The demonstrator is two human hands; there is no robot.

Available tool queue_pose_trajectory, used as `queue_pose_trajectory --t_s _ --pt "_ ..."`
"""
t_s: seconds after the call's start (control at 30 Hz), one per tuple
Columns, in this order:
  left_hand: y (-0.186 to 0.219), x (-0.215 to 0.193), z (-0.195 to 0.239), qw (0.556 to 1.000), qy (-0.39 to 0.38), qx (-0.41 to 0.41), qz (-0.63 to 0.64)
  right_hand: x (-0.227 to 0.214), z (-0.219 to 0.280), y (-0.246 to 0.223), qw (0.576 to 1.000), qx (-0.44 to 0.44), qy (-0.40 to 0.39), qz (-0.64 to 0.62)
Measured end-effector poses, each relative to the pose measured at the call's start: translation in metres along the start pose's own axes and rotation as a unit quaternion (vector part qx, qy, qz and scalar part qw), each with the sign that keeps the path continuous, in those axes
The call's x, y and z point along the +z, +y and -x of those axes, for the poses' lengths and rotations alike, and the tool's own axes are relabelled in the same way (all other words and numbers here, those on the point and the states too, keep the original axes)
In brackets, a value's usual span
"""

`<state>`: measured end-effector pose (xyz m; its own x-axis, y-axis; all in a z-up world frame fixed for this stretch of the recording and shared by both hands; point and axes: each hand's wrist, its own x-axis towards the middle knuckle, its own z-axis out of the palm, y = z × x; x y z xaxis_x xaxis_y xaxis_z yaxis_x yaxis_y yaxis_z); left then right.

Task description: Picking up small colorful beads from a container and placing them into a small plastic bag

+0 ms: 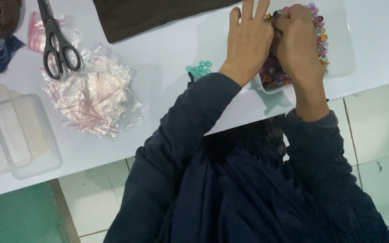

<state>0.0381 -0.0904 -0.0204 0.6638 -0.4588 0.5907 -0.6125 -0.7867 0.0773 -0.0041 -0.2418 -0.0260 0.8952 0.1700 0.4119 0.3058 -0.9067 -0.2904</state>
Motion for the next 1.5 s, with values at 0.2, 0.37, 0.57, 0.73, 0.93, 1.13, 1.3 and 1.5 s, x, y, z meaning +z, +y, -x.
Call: queue_pose_trajectory --t_s 0.2,0.37,0.57,0.73,0.93,1.13,1.3,1.5 --pt "0.0 0.013 0.006 0.999 -0.017 -0.011 0.025 0.002 0.003 -0.007 0.998 -0.024 -0.002 0.061" --pt "-0.004 0.01 0.01 0.999 0.005 0.001 0.037 -0.007 -0.001 -0.02 0.992 -0.035 -0.025 0.118" --pt "-0.011 0.01 0.016 0.996 -0.006 -0.006 0.086 -0.01 0.004 -0.024 0.997 0.001 -0.032 0.067" --pt "-0.028 -0.013 0.03 0.981 -0.023 -0.022 0.191 -0.032 0.011 -0.053 0.999 0.031 0.005 -0.025" --pt "-0.063 -0.052 0.061 0.946 0.051 -0.002 0.32 -0.053 0.005 -0.106 0.991 -0.009 0.03 -0.133" --pt "-0.1 -0.102 0.092 0.9 0.048 -0.067 0.427 -0.035 0.001 -0.164 0.981 -0.028 0.04 -0.186" --pt "-0.137 -0.081 0.135 0.923 -0.05 -0.149 0.352 0.016 0.001 -0.176 0.981 -0.03 0.026 -0.191" --pt "-0.141 -0.053 0.147 0.956 -0.127 -0.165 0.206 0.062 -0.001 -0.163 0.97 0.054 0.0 -0.237"
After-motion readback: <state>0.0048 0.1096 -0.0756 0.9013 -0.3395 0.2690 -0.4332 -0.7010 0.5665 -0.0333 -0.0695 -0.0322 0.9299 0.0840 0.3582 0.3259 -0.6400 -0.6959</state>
